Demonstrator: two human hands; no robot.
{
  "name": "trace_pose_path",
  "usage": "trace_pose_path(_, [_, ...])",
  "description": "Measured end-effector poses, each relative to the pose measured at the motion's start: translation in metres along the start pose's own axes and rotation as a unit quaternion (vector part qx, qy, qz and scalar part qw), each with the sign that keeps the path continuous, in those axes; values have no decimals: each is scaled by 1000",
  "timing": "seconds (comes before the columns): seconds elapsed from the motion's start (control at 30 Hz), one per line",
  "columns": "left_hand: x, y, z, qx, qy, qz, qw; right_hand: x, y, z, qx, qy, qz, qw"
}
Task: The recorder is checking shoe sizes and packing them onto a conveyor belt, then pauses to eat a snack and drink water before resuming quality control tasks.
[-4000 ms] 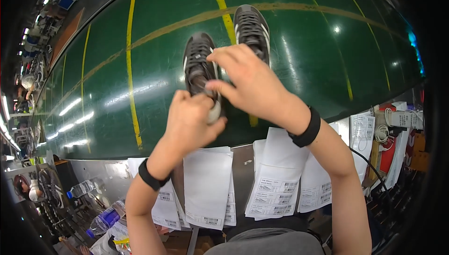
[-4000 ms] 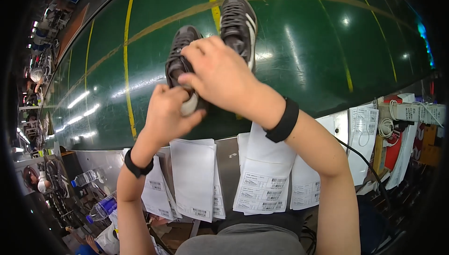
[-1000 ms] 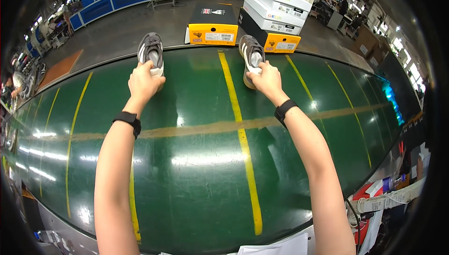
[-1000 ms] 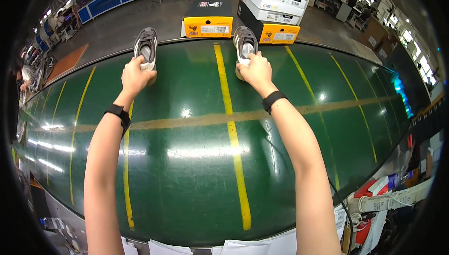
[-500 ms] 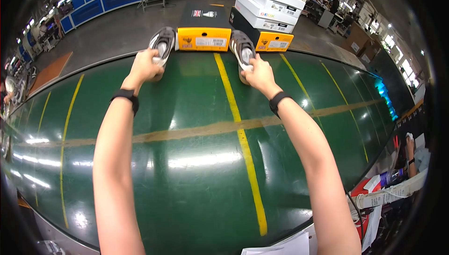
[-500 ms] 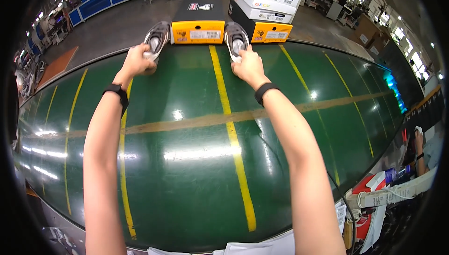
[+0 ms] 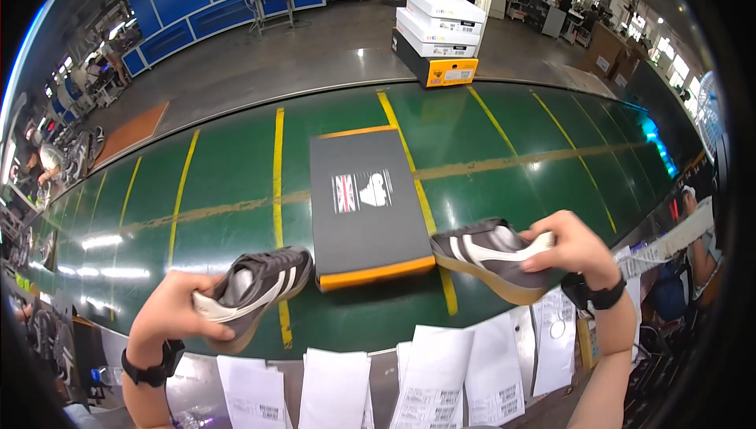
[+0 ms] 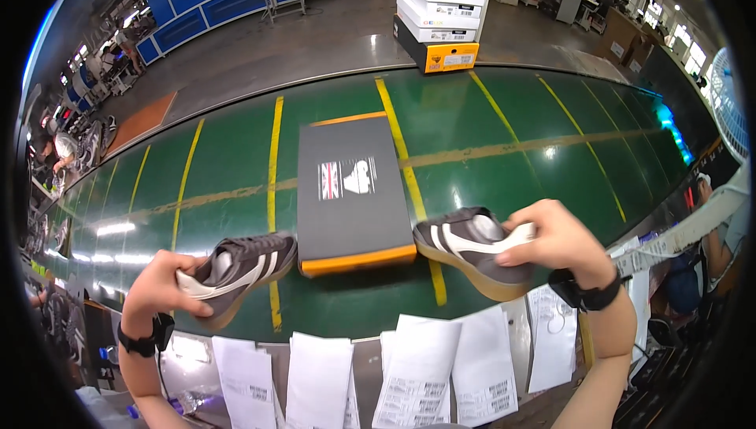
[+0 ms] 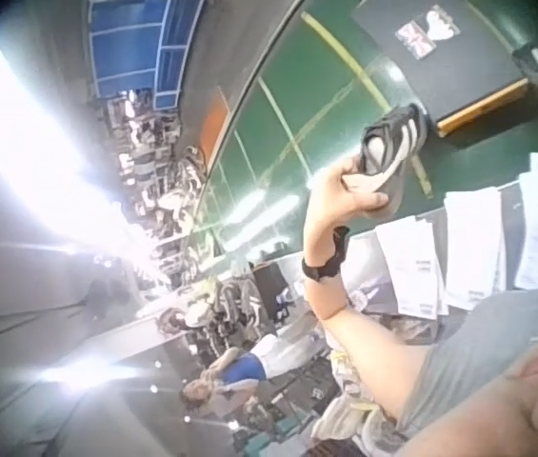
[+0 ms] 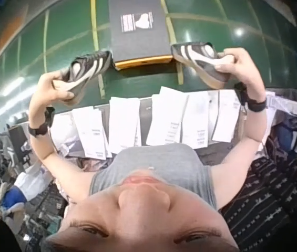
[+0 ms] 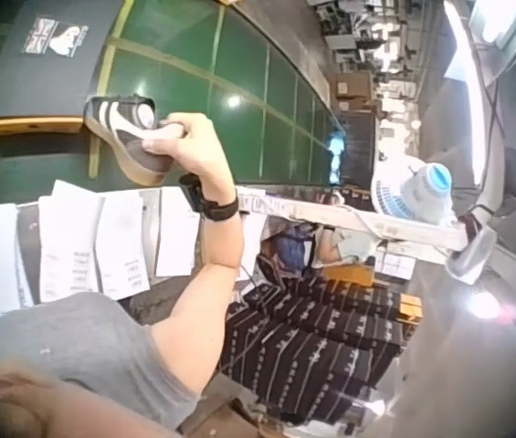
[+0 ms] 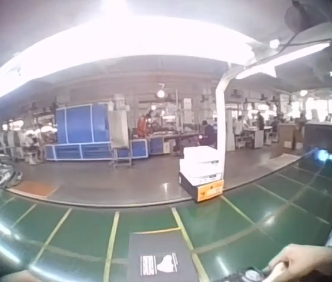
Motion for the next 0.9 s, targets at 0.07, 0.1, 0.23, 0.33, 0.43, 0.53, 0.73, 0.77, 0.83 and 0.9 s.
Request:
trace_pose_path(0.07, [-49, 4, -5, -27, -15, -73, 997, -30, -8, 7, 142, 26, 14, 989])
trace_pose_path(0.1, [-61, 13, -16, -8, 15, -116, 993, -48, -2, 0, 169, -40, -38, 984])
trace_pose_path(0.23, [-64, 82, -35, 67, 160, -305, 936, -67, 70, 47, -20, -177, -195, 965])
trace_pose_path(0.33, [-19, 138, -33, 120, 215, -292, 924, -50, 142, 53, -124, -197, -258, 938])
trace_pose_path(0.43, [8, 183, -23, 216, 194, -244, 925, -41, 185, 51, -108, -236, -160, 953])
trace_pose_path(0.53, [-3, 199, -43, 253, 240, -297, 889, -40, 173, 47, -6, -199, -165, 966])
trace_pose_path(0.73, [31, 234, -69, 284, 336, -213, 873, 3, 157, 43, -65, -302, -237, 921])
trace_pose_path(0.77, [43, 232, -71, 231, 355, -192, 885, 13, 159, 43, -85, -348, -244, 901])
trace_pose_path(0.83, [48, 234, -72, 213, 336, -139, 907, 22, 160, 41, -89, -346, -209, 910])
trace_pose_path(0.9, [50, 232, -79, 170, 343, -117, 917, 27, 162, 42, -89, -370, -202, 902])
Point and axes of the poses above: each hand's wrist, its own x-axis towards the middle knuckle, its own y-axis out of the palm, z = x × y, the point moved 1 cm from there along x, towards the middle knuckle, and after that the axes turned 2 degrees about y, right-handed, at the moved point
